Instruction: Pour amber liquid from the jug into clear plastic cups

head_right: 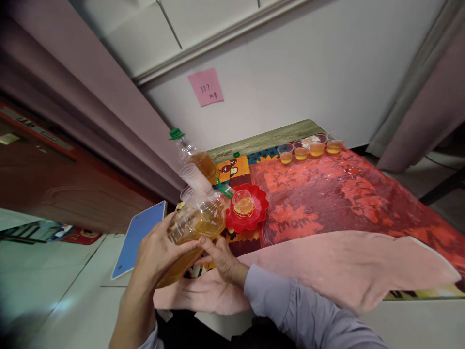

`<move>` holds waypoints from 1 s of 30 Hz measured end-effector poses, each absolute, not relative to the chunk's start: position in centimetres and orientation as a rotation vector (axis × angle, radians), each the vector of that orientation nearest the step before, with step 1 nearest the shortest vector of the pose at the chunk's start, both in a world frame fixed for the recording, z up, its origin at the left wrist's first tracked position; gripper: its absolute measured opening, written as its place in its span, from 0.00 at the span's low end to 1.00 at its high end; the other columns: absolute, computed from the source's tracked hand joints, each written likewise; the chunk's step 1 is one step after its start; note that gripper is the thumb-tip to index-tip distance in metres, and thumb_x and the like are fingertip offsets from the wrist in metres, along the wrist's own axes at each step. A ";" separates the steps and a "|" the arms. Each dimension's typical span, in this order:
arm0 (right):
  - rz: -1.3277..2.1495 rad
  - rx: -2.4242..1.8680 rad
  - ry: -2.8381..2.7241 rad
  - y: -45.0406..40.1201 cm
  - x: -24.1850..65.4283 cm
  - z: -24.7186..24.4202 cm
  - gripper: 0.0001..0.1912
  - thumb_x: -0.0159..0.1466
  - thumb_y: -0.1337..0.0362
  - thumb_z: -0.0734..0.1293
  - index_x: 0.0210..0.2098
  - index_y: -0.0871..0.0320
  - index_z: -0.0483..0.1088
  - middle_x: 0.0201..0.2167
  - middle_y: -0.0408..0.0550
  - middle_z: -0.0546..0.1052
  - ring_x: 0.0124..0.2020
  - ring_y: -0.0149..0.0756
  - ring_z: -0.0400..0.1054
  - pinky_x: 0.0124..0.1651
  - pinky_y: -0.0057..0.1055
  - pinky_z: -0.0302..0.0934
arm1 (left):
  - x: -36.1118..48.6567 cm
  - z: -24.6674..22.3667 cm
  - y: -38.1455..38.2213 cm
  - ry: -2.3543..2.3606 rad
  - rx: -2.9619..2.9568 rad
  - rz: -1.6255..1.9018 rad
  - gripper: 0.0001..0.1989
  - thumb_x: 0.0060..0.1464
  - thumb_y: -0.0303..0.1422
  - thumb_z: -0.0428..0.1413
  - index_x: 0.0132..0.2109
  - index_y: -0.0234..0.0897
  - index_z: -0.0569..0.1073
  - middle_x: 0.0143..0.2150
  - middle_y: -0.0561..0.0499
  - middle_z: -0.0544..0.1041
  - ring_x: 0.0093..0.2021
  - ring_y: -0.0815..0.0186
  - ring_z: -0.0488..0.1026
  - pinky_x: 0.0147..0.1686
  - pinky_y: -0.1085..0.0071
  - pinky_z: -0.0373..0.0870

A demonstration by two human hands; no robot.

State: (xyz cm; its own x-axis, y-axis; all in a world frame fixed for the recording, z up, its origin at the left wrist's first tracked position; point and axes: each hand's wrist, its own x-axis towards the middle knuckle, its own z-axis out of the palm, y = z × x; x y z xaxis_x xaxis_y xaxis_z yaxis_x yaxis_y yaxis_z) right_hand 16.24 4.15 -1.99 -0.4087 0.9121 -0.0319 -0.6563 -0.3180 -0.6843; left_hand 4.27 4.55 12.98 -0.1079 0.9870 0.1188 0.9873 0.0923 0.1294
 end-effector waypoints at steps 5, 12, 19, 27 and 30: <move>1.613 -0.447 -0.904 5.2 17.5 -1.4 0.40 0.61 0.35 0.75 0.61 0.54 0.70 0.59 0.57 0.79 0.61 0.55 0.75 0.65 0.52 0.69 | 2.9 9.5 4.2 -2.248 -1.990 -1.189 0.50 0.39 0.55 0.72 0.66 0.39 0.70 0.63 0.41 0.79 0.62 0.47 0.77 0.65 0.54 0.73; 1.401 -0.478 -1.148 5.6 17.2 -2.8 0.42 0.65 0.35 0.70 0.69 0.52 0.67 0.67 0.59 0.74 0.68 0.57 0.70 0.70 0.55 0.64 | -0.2 0.7 4.2 -2.061 -1.620 -2.118 0.54 0.31 0.62 0.72 0.60 0.33 0.74 0.54 0.36 0.82 0.54 0.46 0.82 0.56 0.53 0.78; 1.308 -0.510 -1.300 5.7 16.9 -3.5 0.40 0.65 0.35 0.71 0.68 0.50 0.69 0.68 0.57 0.73 0.69 0.56 0.68 0.72 0.56 0.62 | -2.7 -3.9 3.5 -2.091 -1.654 -2.049 0.46 0.34 0.63 0.71 0.52 0.34 0.76 0.48 0.38 0.84 0.52 0.45 0.82 0.58 0.50 0.77; 0.969 -0.830 -1.341 5.1 20.0 -0.8 0.22 0.69 0.50 0.72 0.58 0.51 0.74 0.51 0.53 0.83 0.51 0.46 0.81 0.56 0.45 0.76 | -2.9 -4.7 3.9 -2.115 -1.728 -2.051 0.51 0.34 0.64 0.70 0.58 0.33 0.73 0.50 0.36 0.83 0.54 0.44 0.81 0.59 0.47 0.76; 0.606 -0.973 -1.647 7.2 25.0 2.7 0.11 0.70 0.54 0.71 0.48 0.52 0.79 0.41 0.50 0.85 0.43 0.43 0.81 0.51 0.41 0.75 | -2.6 -4.7 3.9 -2.147 -1.725 -2.029 0.47 0.35 0.64 0.70 0.53 0.33 0.75 0.48 0.36 0.83 0.52 0.44 0.82 0.57 0.48 0.77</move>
State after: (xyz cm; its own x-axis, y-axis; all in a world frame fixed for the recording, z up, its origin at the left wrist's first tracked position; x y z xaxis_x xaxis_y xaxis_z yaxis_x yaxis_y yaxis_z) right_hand 25.05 7.22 2.75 -0.0881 0.8398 0.5358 0.2918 0.5360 -0.7922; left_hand -2.64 3.94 -4.65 -0.4628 0.7839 0.4139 0.4576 -0.1886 0.8689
